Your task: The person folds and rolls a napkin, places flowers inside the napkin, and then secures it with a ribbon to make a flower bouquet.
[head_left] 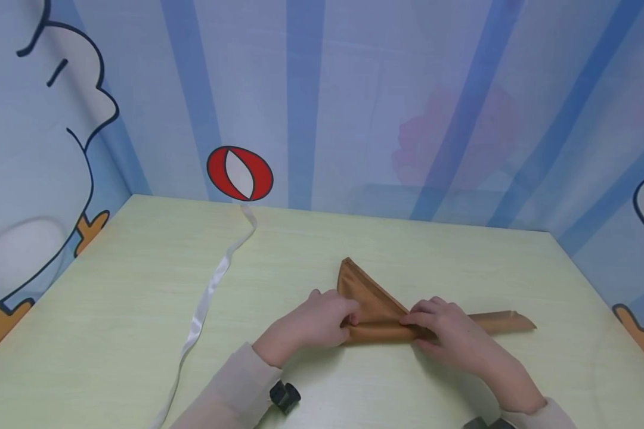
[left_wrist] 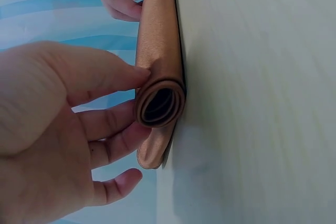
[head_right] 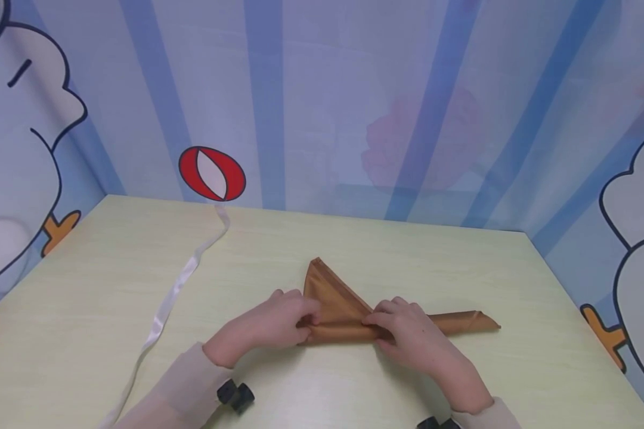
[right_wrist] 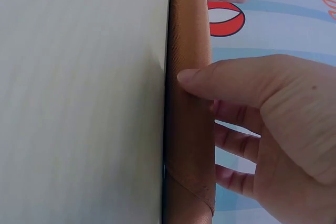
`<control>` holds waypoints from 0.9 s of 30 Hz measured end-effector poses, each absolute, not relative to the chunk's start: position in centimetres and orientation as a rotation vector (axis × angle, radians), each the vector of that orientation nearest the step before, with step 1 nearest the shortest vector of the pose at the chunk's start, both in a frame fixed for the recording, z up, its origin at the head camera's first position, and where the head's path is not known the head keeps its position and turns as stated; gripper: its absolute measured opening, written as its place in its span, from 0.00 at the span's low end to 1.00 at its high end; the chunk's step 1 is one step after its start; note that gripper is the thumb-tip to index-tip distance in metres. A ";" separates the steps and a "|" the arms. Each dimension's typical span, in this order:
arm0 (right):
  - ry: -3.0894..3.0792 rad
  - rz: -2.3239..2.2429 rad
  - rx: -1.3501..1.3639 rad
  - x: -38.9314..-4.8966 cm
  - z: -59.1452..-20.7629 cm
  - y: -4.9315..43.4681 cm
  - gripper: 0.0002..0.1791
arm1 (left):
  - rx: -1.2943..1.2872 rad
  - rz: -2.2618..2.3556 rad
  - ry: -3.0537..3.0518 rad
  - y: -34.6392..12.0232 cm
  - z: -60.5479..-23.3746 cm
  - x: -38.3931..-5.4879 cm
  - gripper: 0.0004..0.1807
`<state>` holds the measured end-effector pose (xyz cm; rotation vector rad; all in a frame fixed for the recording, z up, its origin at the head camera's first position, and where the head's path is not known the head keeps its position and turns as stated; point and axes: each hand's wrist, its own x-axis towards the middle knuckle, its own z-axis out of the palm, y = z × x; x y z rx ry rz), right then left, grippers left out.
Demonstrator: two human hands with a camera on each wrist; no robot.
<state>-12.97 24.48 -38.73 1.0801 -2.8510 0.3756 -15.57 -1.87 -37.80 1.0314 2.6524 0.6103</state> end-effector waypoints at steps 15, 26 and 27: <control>-2.788 0.405 1.092 -13.2 -39.0 24.6 0.15 | 1.079 0.501 2.681 -1.7 -37.6 -15.3 0.08; -2.786 0.447 1.088 -13.0 -39.0 24.5 0.12 | 1.080 0.581 2.625 -1.8 -37.3 -15.4 0.04; -2.786 0.452 1.090 -13.0 -39.1 24.5 0.11 | 1.075 0.584 2.620 -1.8 -37.3 -15.4 0.04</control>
